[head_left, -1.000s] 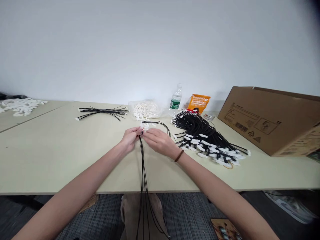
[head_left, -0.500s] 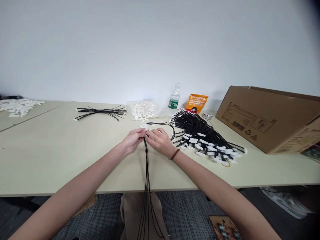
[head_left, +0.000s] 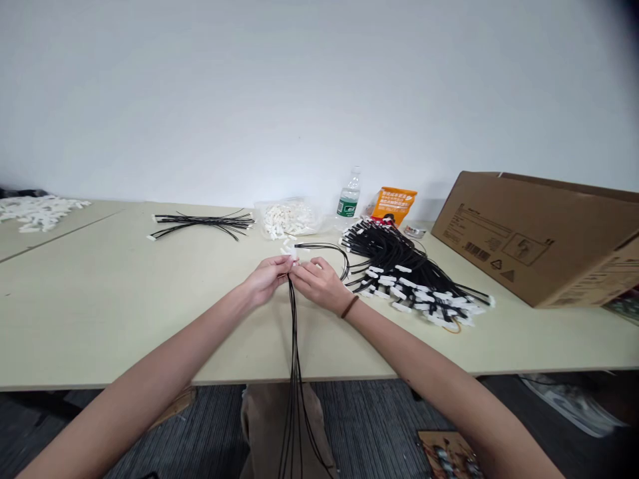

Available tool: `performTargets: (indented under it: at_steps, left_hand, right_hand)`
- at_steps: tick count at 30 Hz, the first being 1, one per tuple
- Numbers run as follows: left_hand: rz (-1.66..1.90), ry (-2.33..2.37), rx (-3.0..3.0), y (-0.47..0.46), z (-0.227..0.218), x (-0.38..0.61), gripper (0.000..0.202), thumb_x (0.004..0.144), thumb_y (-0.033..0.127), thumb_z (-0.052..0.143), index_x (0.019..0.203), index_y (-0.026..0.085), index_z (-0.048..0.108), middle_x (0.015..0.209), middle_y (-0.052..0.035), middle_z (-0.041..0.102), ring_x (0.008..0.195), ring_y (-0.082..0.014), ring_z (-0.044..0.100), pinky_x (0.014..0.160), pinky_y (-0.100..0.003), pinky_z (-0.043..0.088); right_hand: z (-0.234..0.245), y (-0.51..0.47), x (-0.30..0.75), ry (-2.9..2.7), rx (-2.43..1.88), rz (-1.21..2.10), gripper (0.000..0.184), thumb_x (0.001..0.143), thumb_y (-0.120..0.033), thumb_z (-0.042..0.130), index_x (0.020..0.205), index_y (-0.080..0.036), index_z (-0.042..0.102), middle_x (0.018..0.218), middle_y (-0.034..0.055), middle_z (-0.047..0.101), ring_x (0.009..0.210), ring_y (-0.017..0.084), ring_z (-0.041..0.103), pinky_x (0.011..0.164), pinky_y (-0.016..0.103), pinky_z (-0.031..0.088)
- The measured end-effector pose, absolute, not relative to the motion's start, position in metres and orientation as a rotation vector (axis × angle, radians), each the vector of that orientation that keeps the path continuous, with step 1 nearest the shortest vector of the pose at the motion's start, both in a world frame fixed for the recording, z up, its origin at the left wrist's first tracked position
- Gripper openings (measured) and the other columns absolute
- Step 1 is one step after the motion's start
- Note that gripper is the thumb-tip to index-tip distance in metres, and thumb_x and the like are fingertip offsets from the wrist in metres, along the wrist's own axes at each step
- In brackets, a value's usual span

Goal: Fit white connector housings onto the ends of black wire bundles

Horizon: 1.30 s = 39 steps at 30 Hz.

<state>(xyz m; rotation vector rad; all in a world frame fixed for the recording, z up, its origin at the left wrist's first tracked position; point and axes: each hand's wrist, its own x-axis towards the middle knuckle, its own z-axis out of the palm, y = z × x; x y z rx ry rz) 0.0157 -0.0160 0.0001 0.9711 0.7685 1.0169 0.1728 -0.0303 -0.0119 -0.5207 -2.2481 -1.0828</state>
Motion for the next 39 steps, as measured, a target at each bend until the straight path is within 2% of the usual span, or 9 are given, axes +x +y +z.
performTargets:
  at_steps: [9, 16, 20, 22, 24, 28, 31, 34, 39]
  left_hand:
    - [1.045, 0.771, 1.01, -0.016, 0.0, 0.016, 0.019, 0.059, 0.023, 0.073, 0.072, 0.013, 0.064, 0.072, -0.0005, 0.059, 0.068, -0.0074, 0.05, 0.068, -0.021, 0.037]
    - [1.157, 0.836, 0.96, -0.01, -0.002, 0.012, 0.018, 0.06, 0.025, 0.071, 0.072, 0.014, 0.063, 0.078, -0.0014, 0.06, 0.071, -0.008, 0.051, 0.071, -0.023, 0.038]
    - [1.194, 0.927, 0.896, -0.005, -0.005, 0.011, 0.018, 0.061, 0.023, 0.07, 0.076, 0.015, 0.065, 0.083, -0.0032, 0.062, 0.073, -0.0084, 0.051, 0.073, -0.024, 0.039]
    - [1.208, 0.932, 0.885, -0.004, -0.006, 0.011, 0.018, 0.06, 0.023, 0.071, 0.076, 0.015, 0.066, 0.084, -0.0037, 0.063, 0.074, -0.009, 0.052, 0.075, -0.025, 0.039]
    - [1.222, 0.918, 0.895, -0.003, -0.007, 0.011, 0.018, 0.06, 0.023, 0.071, 0.076, 0.015, 0.066, 0.085, -0.0038, 0.063, 0.076, -0.0093, 0.052, 0.077, -0.025, 0.04]
    - [1.228, 0.92, 0.918, -0.004, -0.009, 0.011, 0.018, 0.059, 0.025, 0.072, 0.074, 0.015, 0.067, 0.085, -0.0035, 0.062, 0.077, -0.0094, 0.051, 0.077, -0.024, 0.039]
    - [1.207, 0.921, 0.929, -0.005, -0.009, 0.012, 0.018, 0.059, 0.024, 0.072, 0.074, 0.015, 0.067, 0.085, -0.0037, 0.062, 0.079, -0.0098, 0.051, 0.077, -0.024, 0.039]
    - [1.174, 0.902, 0.924, -0.005, -0.008, 0.012, 0.016, 0.06, 0.023, 0.071, 0.072, 0.015, 0.066, 0.084, -0.0035, 0.062, 0.078, -0.0097, 0.052, 0.076, -0.023, 0.038]
    - [1.169, 0.857, 0.956, -0.005, -0.007, 0.012, 0.016, 0.06, 0.023, 0.071, 0.071, 0.014, 0.066, 0.078, -0.0021, 0.06, 0.071, -0.0084, 0.05, 0.072, -0.022, 0.037]
  right_hand:
    - [-0.013, -0.029, 0.168, -2.235, -0.615, -0.756, 0.015, 0.086, -0.016, 0.043, 0.086, -0.017, 0.059, 0.088, 0.0066, 0.061, 0.081, 0.016, 0.051, 0.072, 0.032, 0.038]
    - [0.002, -0.038, 0.16, -1.811, -0.589, 0.205, 0.014, 0.085, -0.018, 0.049, 0.091, -0.019, 0.061, 0.096, 0.0065, 0.064, 0.095, 0.015, 0.057, 0.087, 0.033, 0.046]
    - [0.018, -0.036, 0.166, -1.333, -0.56, 0.782, 0.012, 0.081, -0.03, 0.056, 0.085, -0.019, 0.06, 0.083, 0.0019, 0.064, 0.083, 0.013, 0.061, 0.082, 0.034, 0.05]
    - [0.025, -0.031, 0.176, -1.096, -0.518, 0.92, 0.016, 0.076, -0.034, 0.063, 0.082, -0.019, 0.059, 0.073, -0.0017, 0.06, 0.073, 0.011, 0.06, 0.075, 0.031, 0.052]
    - [0.031, -0.024, 0.189, -0.959, -0.539, 0.927, 0.022, 0.07, -0.036, 0.067, 0.081, -0.018, 0.06, 0.069, -0.0032, 0.057, 0.065, 0.008, 0.057, 0.064, 0.023, 0.05]
    - [0.037, -0.019, 0.209, -0.921, -0.661, 0.669, 0.025, 0.071, -0.037, 0.065, 0.087, -0.018, 0.064, 0.071, -0.0026, 0.056, 0.049, 0.003, 0.042, 0.042, 0.017, 0.033]
    - [0.036, -0.026, 0.21, -1.152, -0.764, 0.26, 0.021, 0.077, -0.034, 0.06, 0.09, -0.019, 0.066, 0.07, -0.0008, 0.056, 0.053, 0.006, 0.043, 0.047, 0.021, 0.034]
    - [0.032, -0.036, 0.202, -1.52, -0.793, -0.11, 0.015, 0.081, -0.027, 0.057, 0.083, -0.018, 0.069, 0.061, -0.0006, 0.053, 0.056, 0.009, 0.044, 0.055, 0.024, 0.037]
    - [0.018, -0.04, 0.188, -1.872, -0.702, -0.342, 0.015, 0.083, -0.023, 0.055, 0.076, -0.017, 0.066, 0.056, 0.0, 0.051, 0.058, 0.011, 0.046, 0.059, 0.025, 0.038]
